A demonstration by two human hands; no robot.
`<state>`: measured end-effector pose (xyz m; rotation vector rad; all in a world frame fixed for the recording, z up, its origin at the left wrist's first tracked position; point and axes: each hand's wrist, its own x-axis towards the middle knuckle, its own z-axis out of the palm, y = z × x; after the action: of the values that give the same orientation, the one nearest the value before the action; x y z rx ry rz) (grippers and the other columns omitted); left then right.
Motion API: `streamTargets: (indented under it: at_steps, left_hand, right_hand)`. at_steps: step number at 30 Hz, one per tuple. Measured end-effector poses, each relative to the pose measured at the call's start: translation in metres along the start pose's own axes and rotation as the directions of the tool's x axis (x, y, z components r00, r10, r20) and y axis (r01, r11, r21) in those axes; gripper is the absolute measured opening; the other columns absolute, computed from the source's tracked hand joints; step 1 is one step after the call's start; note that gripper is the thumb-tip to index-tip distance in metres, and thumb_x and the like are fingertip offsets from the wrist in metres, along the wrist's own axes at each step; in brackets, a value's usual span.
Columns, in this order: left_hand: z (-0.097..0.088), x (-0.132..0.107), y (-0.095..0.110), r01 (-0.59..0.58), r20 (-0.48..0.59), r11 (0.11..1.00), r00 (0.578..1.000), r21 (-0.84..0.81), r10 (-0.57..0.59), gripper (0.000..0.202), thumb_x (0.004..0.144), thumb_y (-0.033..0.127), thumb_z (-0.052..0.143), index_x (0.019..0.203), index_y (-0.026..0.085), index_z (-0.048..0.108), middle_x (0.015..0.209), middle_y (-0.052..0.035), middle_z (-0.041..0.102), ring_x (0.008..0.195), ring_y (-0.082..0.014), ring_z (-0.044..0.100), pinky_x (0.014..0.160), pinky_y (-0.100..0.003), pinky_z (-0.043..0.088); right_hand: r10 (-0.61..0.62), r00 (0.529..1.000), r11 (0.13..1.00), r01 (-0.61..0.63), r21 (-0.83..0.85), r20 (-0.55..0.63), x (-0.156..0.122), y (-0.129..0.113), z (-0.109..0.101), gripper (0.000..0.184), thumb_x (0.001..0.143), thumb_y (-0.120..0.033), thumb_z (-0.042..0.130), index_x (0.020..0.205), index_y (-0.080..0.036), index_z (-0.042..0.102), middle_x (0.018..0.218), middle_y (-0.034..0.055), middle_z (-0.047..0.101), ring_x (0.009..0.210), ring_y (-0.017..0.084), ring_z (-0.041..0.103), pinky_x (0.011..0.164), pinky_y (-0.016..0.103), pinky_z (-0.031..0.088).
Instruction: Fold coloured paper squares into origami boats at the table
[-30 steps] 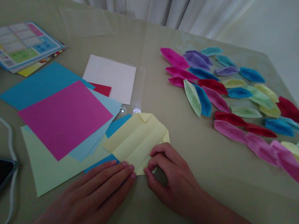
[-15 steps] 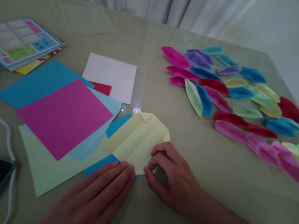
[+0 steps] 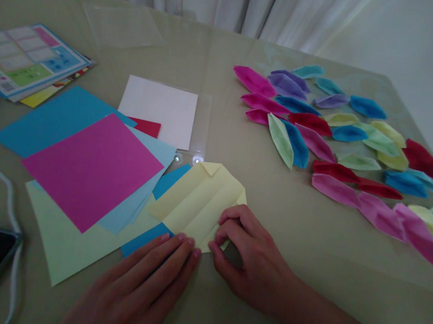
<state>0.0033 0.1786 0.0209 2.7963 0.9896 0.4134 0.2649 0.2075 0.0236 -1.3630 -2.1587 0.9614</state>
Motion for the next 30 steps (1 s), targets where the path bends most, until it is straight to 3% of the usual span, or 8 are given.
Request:
streamTargets:
  at_steps: [5,9,11,14,18,22,27,30]
  left_hand:
    - [0.003,-0.005,0.000,-0.038,0.021,0.999,0.999,0.032,0.037,0.061,0.096,-0.004,0.040,0.149,0.020,0.061,0.154,0.0004,0.066,0.148,-0.0190,0.053,0.128,-0.033,0.039]
    - [0.006,-0.004,0.001,-0.027,0.001,0.999,1.000,0.026,0.027,0.059,0.098,-0.002,0.039,0.148,0.019,0.062,0.153,-0.0010,0.066,0.148,-0.0197,0.053,0.130,-0.035,0.037]
    - [0.006,-0.004,0.002,-0.026,-0.001,1.000,1.000,0.016,0.026,0.057,0.101,0.000,0.038,0.149,0.019,0.061,0.155,-0.0009,0.065,0.149,-0.0193,0.053,0.133,-0.035,0.031]
    - [0.006,-0.004,0.002,-0.038,0.026,0.999,0.999,0.010,0.038,0.055,0.104,0.003,0.036,0.151,0.018,0.058,0.158,-0.0011,0.062,0.152,-0.0196,0.049,0.135,-0.036,0.023]
    - [0.006,-0.006,0.003,-0.026,0.051,1.000,0.998,0.017,0.025,0.054,0.106,0.005,0.034,0.154,0.017,0.055,0.160,-0.0016,0.060,0.156,-0.0205,0.044,0.136,-0.037,0.018]
    - [0.007,-0.007,0.004,-0.043,0.044,0.999,0.998,0.020,0.042,0.050,0.109,0.011,0.035,0.156,0.016,0.054,0.162,-0.0034,0.058,0.157,-0.0220,0.042,0.137,-0.037,0.018]
    - [0.009,-0.009,0.003,-0.047,0.039,0.999,0.998,0.023,0.046,0.052,0.107,0.007,0.036,0.155,0.016,0.054,0.162,-0.0039,0.058,0.157,-0.0213,0.043,0.136,-0.037,0.020]
    - [0.009,-0.010,0.001,-0.057,0.041,0.998,0.998,0.008,0.056,0.050,0.108,0.008,0.036,0.154,0.017,0.055,0.163,-0.0043,0.057,0.157,-0.0213,0.043,0.136,-0.037,0.021]
  right_hand:
    - [-0.112,0.993,0.986,0.107,-0.126,-0.032,-0.003,0.003,0.002,0.008,0.102,-0.015,0.057,0.102,-0.018,0.064,0.109,0.0107,0.067,0.098,0.022,0.064,0.085,0.034,0.058]
    - [-0.343,0.938,0.886,0.311,-0.343,-0.038,-0.012,-0.001,0.003,0.019,0.109,-0.014,0.052,0.106,-0.017,0.070,0.101,0.0065,0.074,0.085,0.019,0.064,0.078,0.033,0.053]
    - [-0.388,0.921,0.847,0.360,-0.392,0.007,-0.019,-0.005,0.004,0.020,0.108,-0.011,0.053,0.113,-0.012,0.072,0.094,0.0055,0.075,0.076,0.018,0.062,0.072,0.036,0.050]
    - [-0.370,0.929,0.805,0.338,-0.488,0.033,-0.029,-0.012,0.005,0.023,0.107,-0.012,0.056,0.120,-0.006,0.074,0.088,0.0060,0.074,0.071,0.020,0.059,0.066,0.040,0.044]
    - [-0.322,0.946,0.759,0.251,-0.601,-0.012,-0.035,-0.016,0.003,0.027,0.109,-0.017,0.056,0.123,-0.004,0.075,0.085,0.0059,0.075,0.076,0.022,0.061,0.073,0.043,0.044]
    - [-0.334,0.942,0.770,0.291,-0.568,0.029,-0.037,-0.017,0.005,0.032,0.109,-0.019,0.057,0.134,-0.003,0.070,0.085,0.0041,0.074,0.072,0.020,0.059,0.069,0.042,0.043]
    - [-0.327,0.943,0.780,0.308,-0.544,0.065,-0.039,-0.019,0.004,0.036,0.110,-0.019,0.054,0.140,-0.004,0.068,0.088,0.0049,0.075,0.072,0.020,0.061,0.068,0.041,0.044]
    - [-0.366,0.929,0.779,0.341,-0.526,0.059,-0.040,-0.024,-0.004,0.038,0.109,-0.016,0.051,0.142,-0.006,0.066,0.077,0.0016,0.072,0.063,0.018,0.058,0.063,0.039,0.042]
